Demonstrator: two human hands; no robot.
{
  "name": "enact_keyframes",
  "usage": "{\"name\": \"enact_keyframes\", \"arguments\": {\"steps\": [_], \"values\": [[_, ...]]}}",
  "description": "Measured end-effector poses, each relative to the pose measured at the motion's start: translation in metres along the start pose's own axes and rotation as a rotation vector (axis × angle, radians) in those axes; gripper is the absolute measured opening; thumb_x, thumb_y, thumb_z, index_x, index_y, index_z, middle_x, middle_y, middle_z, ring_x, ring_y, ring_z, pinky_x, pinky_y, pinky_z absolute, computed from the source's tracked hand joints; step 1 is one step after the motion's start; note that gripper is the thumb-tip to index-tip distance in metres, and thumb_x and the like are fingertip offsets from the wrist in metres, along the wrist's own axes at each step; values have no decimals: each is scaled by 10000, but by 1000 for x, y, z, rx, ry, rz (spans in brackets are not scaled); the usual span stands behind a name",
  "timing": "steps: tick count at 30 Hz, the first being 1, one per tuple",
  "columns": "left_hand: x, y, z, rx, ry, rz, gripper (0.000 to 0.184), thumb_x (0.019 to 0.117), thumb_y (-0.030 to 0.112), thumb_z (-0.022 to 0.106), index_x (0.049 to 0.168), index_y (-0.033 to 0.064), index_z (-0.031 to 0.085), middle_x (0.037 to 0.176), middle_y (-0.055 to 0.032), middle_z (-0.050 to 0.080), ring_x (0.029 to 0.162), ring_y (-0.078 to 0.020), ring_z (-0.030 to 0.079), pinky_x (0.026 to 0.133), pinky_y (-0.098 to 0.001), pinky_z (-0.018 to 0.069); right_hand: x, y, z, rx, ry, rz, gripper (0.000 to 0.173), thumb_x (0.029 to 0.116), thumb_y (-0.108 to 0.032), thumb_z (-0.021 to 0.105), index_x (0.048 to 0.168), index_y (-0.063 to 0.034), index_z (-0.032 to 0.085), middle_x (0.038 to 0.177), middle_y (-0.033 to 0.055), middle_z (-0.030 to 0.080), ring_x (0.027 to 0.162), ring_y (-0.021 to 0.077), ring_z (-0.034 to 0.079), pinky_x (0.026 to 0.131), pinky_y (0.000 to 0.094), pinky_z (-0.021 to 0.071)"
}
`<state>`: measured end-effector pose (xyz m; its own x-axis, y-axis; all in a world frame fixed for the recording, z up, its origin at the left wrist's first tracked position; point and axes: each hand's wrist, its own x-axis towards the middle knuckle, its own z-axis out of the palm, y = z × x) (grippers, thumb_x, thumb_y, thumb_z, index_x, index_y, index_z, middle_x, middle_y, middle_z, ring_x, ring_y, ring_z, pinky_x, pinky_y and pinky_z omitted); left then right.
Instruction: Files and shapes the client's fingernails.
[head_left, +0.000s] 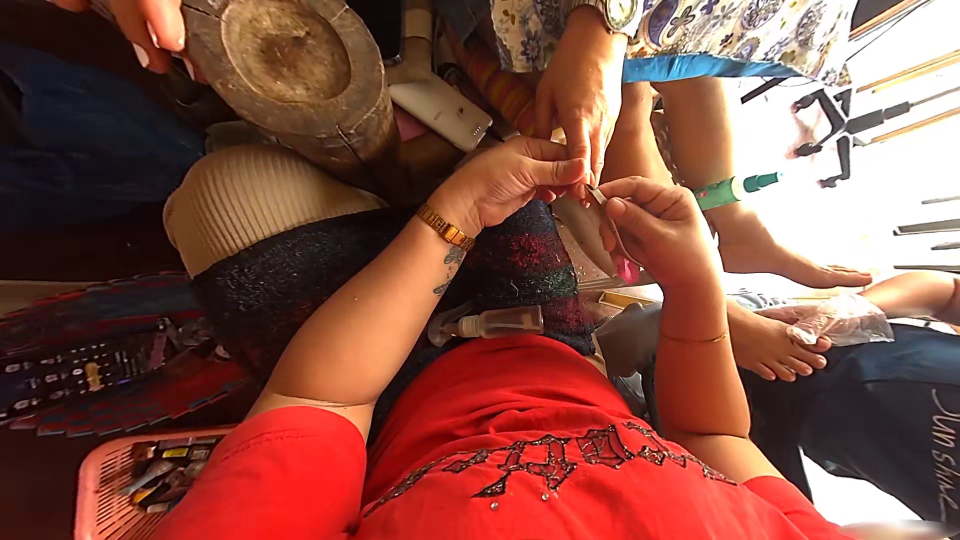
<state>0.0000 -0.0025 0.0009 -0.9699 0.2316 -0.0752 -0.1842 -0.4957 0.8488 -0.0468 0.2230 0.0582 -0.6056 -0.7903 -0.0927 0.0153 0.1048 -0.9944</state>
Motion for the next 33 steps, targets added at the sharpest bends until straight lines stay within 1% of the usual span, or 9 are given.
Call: {"name": "enact_keyframes", "arguments": {"steps": [7,11,16,19,22,27,28,30,33], "values": [[0,1,0,-3,-5,6,211,1014,83,566,885,116,730,825,36,730,791,-49,677,778,-214,557,2,-5,-3,-28,-32,9,217,1045,-58,531,1182,31,673,731,15,689,543,57,624,477,194,538],[-1,1,2,-1,9,-2,211,1011,78,569,879,115,730,823,27,736,792,-53,684,774,-214,559,4,-11,-7,-41,-55,47,240,1046,-55,525,1201,26,690,715,6,669,508,41,578,447,181,502],[-1,2,1,7,1,-8,197,1006,83,581,883,114,732,830,23,735,796,-55,685,773,-216,561,9,-19,-10,-136,-93,14,201,1038,-59,535,1142,16,690,681,-24,650,500,25,562,453,174,494],[1,-1,-2,22,-25,17,195,1002,114,586,881,123,738,827,25,728,800,-55,674,764,-216,548,17,-22,-2,29,-10,-164,204,1063,-119,497,1112,-56,685,674,-61,637,489,10,544,439,179,482],[-1,0,0,41,-6,21,186,1016,108,581,896,125,721,832,47,723,794,-38,671,768,-211,554,37,-14,39,223,159,-387,227,1092,-135,423,1166,-54,622,652,-36,612,464,58,547,413,237,496],[-1,1,0,71,33,-6,145,1020,135,600,951,96,722,865,26,721,814,-60,677,789,-229,559,74,-5,46,90,552,-736,247,1104,-65,373,1211,80,543,669,27,590,468,92,540,417,259,499],[-1,2,0,71,30,-3,147,1021,141,599,953,98,722,865,28,723,814,-59,678,782,-227,558,74,-9,45,132,536,-698,231,1113,-88,360,1195,45,529,656,15,576,447,82,530,399,246,495],[-2,1,-2,67,23,9,143,1019,134,596,951,102,718,861,40,714,801,-45,665,769,-221,551,58,-12,43,113,288,-514,173,1101,-131,418,1108,-55,574,647,-24,589,470,65,542,429,243,499],[-2,2,-2,63,-2,24,168,1018,112,578,912,123,708,827,65,713,781,-19,663,752,-200,552,29,-15,26,-135,-264,-201,150,1007,-81,600,1065,6,709,716,-7,703,521,22,606,451,197,524]]}}
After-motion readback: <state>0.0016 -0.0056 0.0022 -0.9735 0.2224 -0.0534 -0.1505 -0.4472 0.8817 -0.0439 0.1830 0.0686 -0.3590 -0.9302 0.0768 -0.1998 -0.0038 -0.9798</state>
